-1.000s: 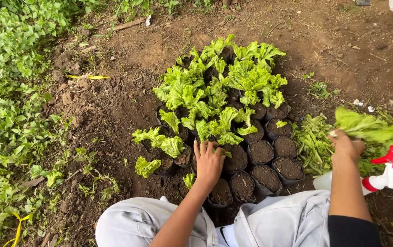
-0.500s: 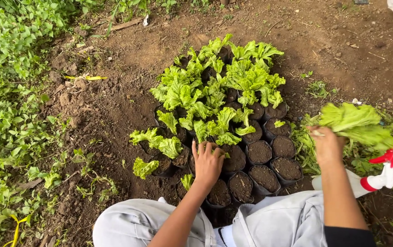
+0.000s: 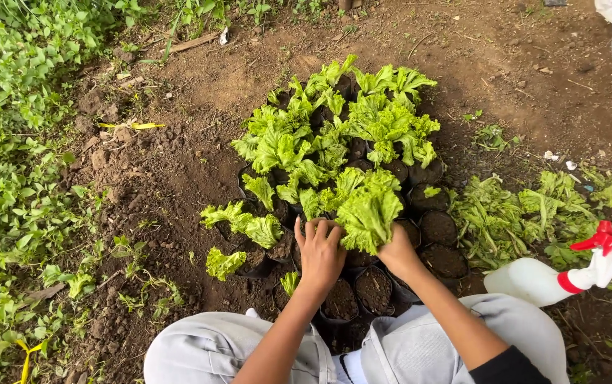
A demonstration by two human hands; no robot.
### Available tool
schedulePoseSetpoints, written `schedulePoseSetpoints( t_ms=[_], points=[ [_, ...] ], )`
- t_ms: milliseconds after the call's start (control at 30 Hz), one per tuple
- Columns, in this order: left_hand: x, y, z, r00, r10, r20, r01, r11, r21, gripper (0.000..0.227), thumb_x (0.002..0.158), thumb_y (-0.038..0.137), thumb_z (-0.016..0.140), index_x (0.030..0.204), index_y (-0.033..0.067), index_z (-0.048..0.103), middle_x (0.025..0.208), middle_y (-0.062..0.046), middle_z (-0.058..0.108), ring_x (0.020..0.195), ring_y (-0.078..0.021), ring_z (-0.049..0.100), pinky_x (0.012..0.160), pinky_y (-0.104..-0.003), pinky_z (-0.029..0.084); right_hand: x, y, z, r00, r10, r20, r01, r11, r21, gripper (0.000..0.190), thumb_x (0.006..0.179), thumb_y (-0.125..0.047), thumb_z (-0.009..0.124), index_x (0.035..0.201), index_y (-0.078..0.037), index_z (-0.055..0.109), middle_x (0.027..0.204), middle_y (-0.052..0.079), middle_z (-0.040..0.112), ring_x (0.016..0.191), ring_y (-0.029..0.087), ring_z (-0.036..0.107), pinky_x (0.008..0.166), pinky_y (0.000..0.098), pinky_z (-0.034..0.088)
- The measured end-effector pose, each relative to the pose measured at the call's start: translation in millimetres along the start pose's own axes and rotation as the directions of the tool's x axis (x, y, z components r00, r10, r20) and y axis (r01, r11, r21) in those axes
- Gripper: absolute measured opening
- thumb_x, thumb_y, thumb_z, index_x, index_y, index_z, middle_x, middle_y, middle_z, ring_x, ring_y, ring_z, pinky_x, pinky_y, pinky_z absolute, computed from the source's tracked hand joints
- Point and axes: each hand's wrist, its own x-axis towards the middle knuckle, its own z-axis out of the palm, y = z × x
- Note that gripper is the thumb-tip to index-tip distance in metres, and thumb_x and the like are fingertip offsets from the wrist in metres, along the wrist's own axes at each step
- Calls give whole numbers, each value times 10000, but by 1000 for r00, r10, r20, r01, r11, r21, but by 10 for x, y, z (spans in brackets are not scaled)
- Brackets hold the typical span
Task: Transplanting lettuce seedlings into individual nursery bags filled with soil.
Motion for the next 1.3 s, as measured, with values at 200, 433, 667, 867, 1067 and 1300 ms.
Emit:
schedulePoseSetpoints(
  t_ms=[200, 433, 667, 867, 1067, 1300],
  points=[
    [75, 114, -241, 999, -46, -16, 44, 991, -126, 295, 924, 240, 738, 1191, 181, 627, 1108, -44, 540, 1167, -287, 462, 1167, -664, 158, 273, -34, -454, 974, -31, -226, 9, 995, -97, 386, 929, 6, 747, 1257, 18, 544, 1118, 173, 639, 1012, 290, 660, 938, 448, 544],
    [-22, -78, -7, 994, -97, 47, 101, 990, -102, 184, 938, 174, 706, 1115, 185, 659, 1058, -41, 535, 1130, -274, 463, 1162, -624, 203, 658, 296, -1849, 922, -74, -380, 2, 982, -186, 372, 981, 11, 708, 1281, 40, 491, 1197, 203, 619, 1057, 310, 668, 930, 405, 578],
    [-145, -57, 131, 979, 63, 192, -64, 998, -1, 176, 892, 246, 747, 1046, 161, 757, 1038, -55, 644, 1088, -318, 536, 1161, -632, 275, 612, 60, -1535, 914, 61, -400, -140, 976, -169, 258, 1088, -109, 480, 1304, 32, 471, 1309, 228, 557, 1031, 288, 659, 784, 322, 603],
    [-264, -24, 207, 947, 93, 308, -132, 985, 111, 226, 852, 286, 791, 1041, 181, 727, 1119, -78, 559, 1214, -323, 437, 1209, -645, 165, 174, -13, -621, 940, 230, 252, -265, 957, 117, 442, 1103, -330, 353, 1349, 21, 461, 1134, 147, 541, 962, 261, 577, 764, 376, 512],
    [-347, 31, 140, 938, 63, 340, -125, 979, 163, 312, 893, 348, 737, 1154, 186, 688, 1242, -135, 524, 1295, -379, 418, 1223, -660, 126, -122, 58, -267, 915, 169, 367, -210, 975, 73, 286, 986, -146, 637, 1208, 32, 664, 994, 161, 705, 811, 237, 670, 712, 365, 539],
    [-354, 69, 50, 947, 33, 320, -86, 985, 151, 279, 897, 327, 750, 1058, 118, 662, 1254, -163, 505, 1318, -409, 397, 1219, -666, 117, -179, -119, -66, 928, 127, 349, -37, 966, -255, 107, 889, -31, 672, 937, 63, 691, 686, 158, 691, 660, 223, 667, 731, 439, 540]
  ],
)
